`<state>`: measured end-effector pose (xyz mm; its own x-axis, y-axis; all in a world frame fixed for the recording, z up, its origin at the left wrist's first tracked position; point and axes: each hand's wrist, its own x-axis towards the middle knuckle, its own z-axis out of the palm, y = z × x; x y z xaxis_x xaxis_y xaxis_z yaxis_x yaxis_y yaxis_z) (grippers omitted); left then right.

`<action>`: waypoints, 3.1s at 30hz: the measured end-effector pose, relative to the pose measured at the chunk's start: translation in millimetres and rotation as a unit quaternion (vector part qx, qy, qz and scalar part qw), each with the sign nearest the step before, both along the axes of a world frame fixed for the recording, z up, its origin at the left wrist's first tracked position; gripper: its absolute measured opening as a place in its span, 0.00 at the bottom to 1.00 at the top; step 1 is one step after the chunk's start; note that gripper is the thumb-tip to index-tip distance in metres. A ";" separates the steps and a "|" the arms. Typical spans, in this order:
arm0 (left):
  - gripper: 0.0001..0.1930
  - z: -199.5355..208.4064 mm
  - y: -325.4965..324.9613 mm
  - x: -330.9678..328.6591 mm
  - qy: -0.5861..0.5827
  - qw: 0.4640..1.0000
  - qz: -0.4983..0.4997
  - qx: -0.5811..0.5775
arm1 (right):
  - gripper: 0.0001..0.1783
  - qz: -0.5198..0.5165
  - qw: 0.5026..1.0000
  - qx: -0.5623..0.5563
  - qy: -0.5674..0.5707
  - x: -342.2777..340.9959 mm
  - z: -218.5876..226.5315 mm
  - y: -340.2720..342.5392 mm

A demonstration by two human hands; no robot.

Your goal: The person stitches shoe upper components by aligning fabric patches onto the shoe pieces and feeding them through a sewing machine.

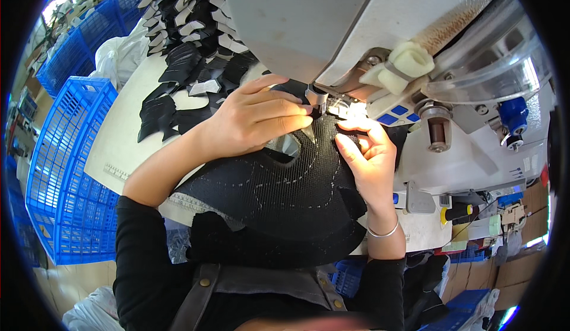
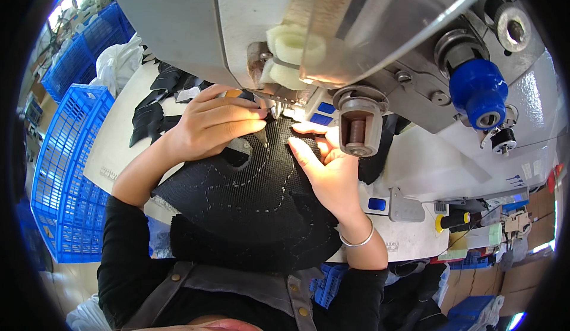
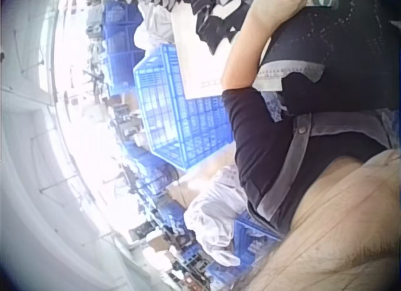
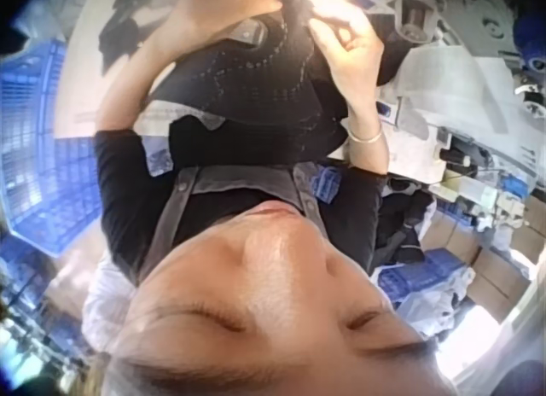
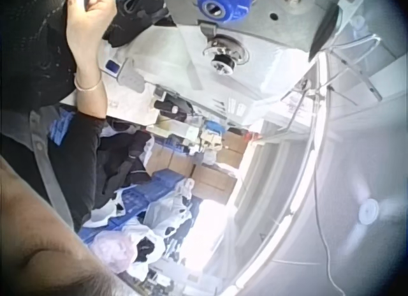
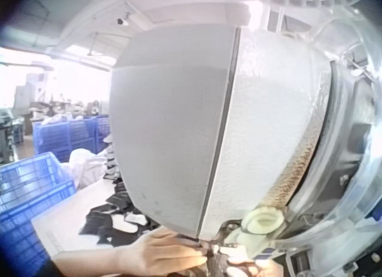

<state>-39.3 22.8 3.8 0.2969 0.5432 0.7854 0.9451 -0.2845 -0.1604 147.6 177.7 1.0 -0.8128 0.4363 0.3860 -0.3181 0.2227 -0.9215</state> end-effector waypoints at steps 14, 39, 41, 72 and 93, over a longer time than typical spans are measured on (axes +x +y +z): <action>0.15 37.9 -28.1 37.9 -0.196 0.961 -0.074 -0.182 | 0.20 -0.211 0.768 0.604 0.000 -0.6 18.3 -23.5; 0.36 25.6 -56.2 36.1 -0.432 0.843 0.077 -0.312 | 0.16 -0.216 0.864 0.445 0.100 -1.7 2.3 1.9; 0.36 21.4 -54.4 36.2 -0.420 0.855 0.069 -0.297 | 0.16 -0.244 0.845 0.465 0.100 -3.5 1.1 3.4; 0.28 27.2 -26.1 63.0 -0.076 0.987 0.111 -0.093 | 0.18 -0.253 0.722 0.631 0.127 -3.2 -1.2 -4.8; 0.14 -0.3 -5.1 43.9 -0.095 0.988 0.123 -0.017 | 0.12 -0.270 0.554 0.772 0.157 -20.0 -3.3 -24.6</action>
